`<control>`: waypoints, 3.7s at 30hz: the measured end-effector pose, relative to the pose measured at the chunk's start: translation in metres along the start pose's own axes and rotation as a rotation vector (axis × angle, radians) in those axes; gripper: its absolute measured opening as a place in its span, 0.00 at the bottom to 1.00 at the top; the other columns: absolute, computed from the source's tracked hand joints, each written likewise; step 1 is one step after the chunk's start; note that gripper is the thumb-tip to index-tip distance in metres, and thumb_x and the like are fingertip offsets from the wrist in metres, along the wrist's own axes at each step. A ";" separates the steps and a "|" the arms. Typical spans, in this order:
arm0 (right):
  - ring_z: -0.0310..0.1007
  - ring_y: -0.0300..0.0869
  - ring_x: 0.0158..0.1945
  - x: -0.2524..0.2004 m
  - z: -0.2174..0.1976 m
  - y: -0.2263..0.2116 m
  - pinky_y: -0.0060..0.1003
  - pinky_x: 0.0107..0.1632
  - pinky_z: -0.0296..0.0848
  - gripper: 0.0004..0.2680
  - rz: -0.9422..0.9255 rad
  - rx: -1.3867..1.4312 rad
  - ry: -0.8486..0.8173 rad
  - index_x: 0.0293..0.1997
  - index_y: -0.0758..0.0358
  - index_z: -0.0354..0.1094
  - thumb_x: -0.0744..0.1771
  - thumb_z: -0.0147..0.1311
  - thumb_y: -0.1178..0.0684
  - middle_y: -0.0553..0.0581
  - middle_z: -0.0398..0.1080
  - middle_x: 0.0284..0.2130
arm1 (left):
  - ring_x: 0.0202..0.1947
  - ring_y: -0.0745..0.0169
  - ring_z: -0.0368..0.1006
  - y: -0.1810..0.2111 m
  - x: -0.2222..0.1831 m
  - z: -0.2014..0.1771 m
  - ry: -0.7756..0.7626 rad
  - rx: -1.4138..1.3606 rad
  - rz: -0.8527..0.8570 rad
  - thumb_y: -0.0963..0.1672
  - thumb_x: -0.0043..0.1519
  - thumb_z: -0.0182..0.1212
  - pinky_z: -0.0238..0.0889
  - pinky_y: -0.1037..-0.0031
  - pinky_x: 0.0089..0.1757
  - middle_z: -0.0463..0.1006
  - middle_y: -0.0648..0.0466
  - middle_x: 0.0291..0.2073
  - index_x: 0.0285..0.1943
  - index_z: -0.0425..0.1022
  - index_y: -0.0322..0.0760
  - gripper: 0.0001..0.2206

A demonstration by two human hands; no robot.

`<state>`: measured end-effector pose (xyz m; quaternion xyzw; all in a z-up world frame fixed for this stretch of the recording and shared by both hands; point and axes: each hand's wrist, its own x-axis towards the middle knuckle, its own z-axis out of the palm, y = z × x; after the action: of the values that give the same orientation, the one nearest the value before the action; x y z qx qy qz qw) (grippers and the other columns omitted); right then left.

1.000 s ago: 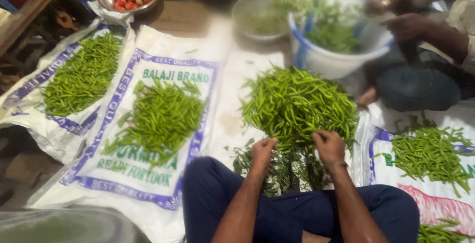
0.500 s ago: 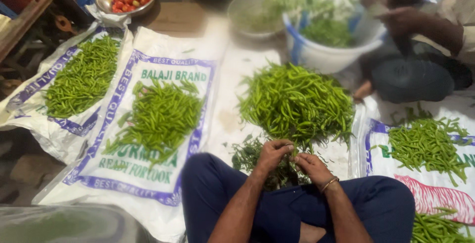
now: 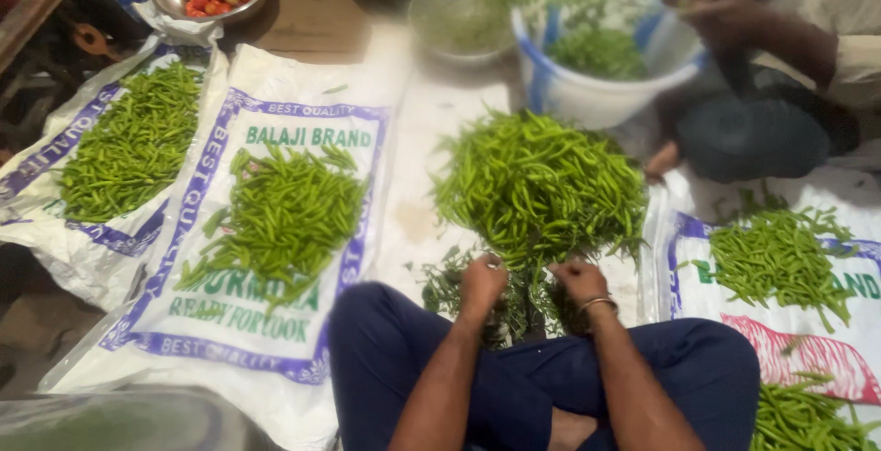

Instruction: The person sits on the floor and manually trims the stems off a large pile of green chilies. They pick up individual chilies, remove the stems with their hands, and place the trimmed chilies into a white bucket. Another person is visible in the background performing a similar task.

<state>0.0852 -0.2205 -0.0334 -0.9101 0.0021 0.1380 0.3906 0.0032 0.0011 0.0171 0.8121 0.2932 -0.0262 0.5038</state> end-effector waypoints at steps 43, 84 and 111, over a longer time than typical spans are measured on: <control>0.69 0.46 0.31 0.032 -0.067 0.032 0.50 0.36 0.66 0.15 0.224 0.297 0.126 0.45 0.63 0.82 0.64 0.68 0.41 0.68 0.78 0.38 | 0.43 0.43 0.80 0.003 -0.015 0.009 -0.216 0.180 0.173 0.48 0.54 0.68 0.71 0.60 0.48 0.83 0.41 0.39 0.44 0.85 0.40 0.13; 0.65 0.32 0.26 -0.065 -0.002 -0.051 0.28 0.28 0.66 0.09 -0.106 0.599 0.038 0.44 0.65 0.76 0.66 0.63 0.52 0.48 0.71 0.26 | 0.22 0.67 0.76 0.003 -0.007 0.015 -0.219 -0.419 0.137 0.45 0.60 0.66 0.69 0.73 0.27 0.83 0.50 0.26 0.41 0.84 0.31 0.11; 0.67 0.33 0.26 -0.054 0.000 -0.040 0.27 0.29 0.69 0.09 0.067 0.916 -0.322 0.51 0.62 0.73 0.67 0.56 0.55 0.50 0.74 0.28 | 0.29 0.61 0.76 0.008 -0.007 -0.012 -0.457 -0.243 0.096 0.43 0.53 0.70 0.69 0.67 0.33 0.82 0.42 0.33 0.55 0.79 0.46 0.19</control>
<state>0.0379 -0.1985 0.0083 -0.6113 0.0314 0.2745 0.7416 -0.0015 0.0050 0.0315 0.7316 0.1338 -0.1497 0.6515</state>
